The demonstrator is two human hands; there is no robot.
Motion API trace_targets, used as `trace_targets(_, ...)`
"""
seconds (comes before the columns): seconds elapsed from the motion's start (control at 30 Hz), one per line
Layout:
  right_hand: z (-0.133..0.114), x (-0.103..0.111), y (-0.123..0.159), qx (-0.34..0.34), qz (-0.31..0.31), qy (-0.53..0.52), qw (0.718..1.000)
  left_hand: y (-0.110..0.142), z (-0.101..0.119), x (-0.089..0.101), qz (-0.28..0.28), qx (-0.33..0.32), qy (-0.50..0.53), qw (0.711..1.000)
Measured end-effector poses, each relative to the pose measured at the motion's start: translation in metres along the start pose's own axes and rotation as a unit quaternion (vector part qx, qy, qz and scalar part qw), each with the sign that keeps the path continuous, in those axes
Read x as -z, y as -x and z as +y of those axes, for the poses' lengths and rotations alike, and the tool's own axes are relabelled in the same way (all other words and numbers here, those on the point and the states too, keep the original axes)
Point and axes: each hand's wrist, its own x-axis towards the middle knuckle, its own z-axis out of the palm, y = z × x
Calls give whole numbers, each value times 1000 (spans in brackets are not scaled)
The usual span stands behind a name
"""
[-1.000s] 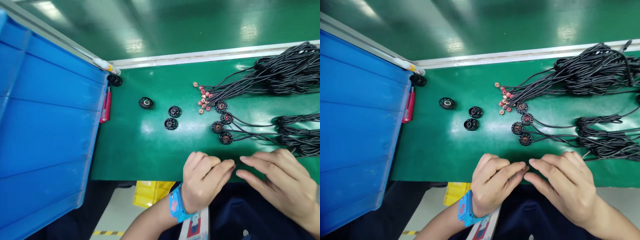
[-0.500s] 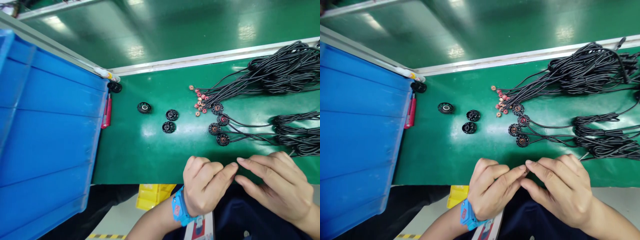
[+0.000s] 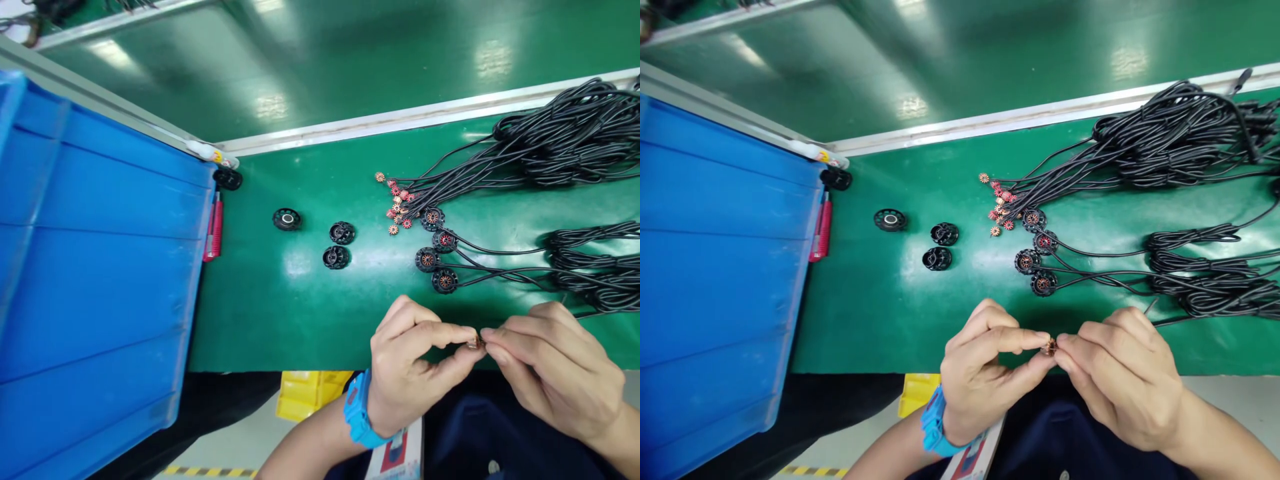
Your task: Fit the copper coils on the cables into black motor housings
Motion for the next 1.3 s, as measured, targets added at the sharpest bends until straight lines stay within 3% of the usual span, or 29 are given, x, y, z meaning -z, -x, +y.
trace_targets(0.23,3,5,-14,-39,-51,-2,998,1,-1,1,22,-45,-48,998)
trace_targets(0.4,1,5,-14,-38,-46,-23,998,2,-1,3,28,-75,-100,992)
trace_targets(0.73,1,8,-14,-30,-45,-4,999,-10,-9,11,-77,-26,-18,997)
trace_targets(1.07,0,16,-5,-13,-62,13,998,-13,-14,11,-152,88,131,976)
trace_targets(1.2,1,10,-9,25,-48,56,997,-13,-14,10,-165,104,149,969)
trace_targets(1.3,1,6,-12,18,-33,67,997,-12,-13,10,-151,102,127,975)
